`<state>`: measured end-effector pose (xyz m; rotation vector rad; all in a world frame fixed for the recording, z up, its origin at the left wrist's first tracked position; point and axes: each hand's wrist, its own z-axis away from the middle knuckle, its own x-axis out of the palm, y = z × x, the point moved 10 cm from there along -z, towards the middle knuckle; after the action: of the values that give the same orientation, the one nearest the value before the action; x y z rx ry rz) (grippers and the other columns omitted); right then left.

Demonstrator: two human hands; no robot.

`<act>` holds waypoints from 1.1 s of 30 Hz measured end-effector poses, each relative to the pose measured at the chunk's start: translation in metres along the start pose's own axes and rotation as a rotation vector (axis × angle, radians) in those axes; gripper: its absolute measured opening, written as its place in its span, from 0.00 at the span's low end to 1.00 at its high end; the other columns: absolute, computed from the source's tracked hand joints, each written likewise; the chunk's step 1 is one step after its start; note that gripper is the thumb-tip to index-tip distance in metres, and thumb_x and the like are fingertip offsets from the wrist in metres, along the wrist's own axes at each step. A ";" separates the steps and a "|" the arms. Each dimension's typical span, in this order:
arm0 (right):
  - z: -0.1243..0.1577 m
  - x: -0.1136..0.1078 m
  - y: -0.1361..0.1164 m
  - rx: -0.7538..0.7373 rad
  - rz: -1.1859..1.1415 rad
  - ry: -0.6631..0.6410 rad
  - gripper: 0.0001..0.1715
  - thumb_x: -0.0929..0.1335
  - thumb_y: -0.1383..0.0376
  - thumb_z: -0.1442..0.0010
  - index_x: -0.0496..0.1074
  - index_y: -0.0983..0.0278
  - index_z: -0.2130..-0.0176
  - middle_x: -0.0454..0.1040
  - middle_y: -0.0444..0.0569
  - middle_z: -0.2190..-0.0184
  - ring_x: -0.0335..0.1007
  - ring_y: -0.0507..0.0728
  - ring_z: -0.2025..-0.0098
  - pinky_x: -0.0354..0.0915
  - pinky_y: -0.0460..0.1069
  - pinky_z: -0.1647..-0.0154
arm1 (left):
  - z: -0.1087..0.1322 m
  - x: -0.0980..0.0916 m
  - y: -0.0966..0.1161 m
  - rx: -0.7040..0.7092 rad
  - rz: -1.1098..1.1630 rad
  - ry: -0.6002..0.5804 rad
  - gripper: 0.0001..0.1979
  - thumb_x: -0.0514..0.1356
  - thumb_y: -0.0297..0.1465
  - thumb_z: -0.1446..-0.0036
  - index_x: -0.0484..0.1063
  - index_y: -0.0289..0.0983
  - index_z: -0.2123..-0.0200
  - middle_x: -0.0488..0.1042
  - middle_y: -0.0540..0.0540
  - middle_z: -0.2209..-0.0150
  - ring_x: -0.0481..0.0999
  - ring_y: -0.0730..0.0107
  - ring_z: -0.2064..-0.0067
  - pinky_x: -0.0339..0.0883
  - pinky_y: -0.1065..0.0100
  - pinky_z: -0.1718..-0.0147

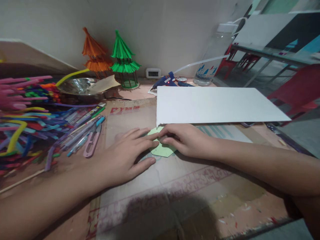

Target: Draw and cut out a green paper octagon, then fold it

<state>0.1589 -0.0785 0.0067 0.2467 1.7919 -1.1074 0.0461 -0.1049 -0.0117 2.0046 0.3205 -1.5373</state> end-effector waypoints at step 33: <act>0.007 -0.004 -0.016 -0.017 -0.059 0.005 0.11 0.65 0.65 0.32 0.76 0.66 0.56 0.79 0.50 0.67 0.69 0.54 0.69 0.58 0.48 0.66 | -0.001 0.001 0.002 0.007 -0.002 -0.013 0.20 0.54 0.41 0.28 0.68 0.44 0.37 0.69 0.44 0.32 0.61 0.46 0.29 0.54 0.37 0.32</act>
<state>0.1559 -0.0916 0.0179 0.1877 1.8221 -1.1333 0.0479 -0.1058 -0.0117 1.9989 0.3121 -1.5542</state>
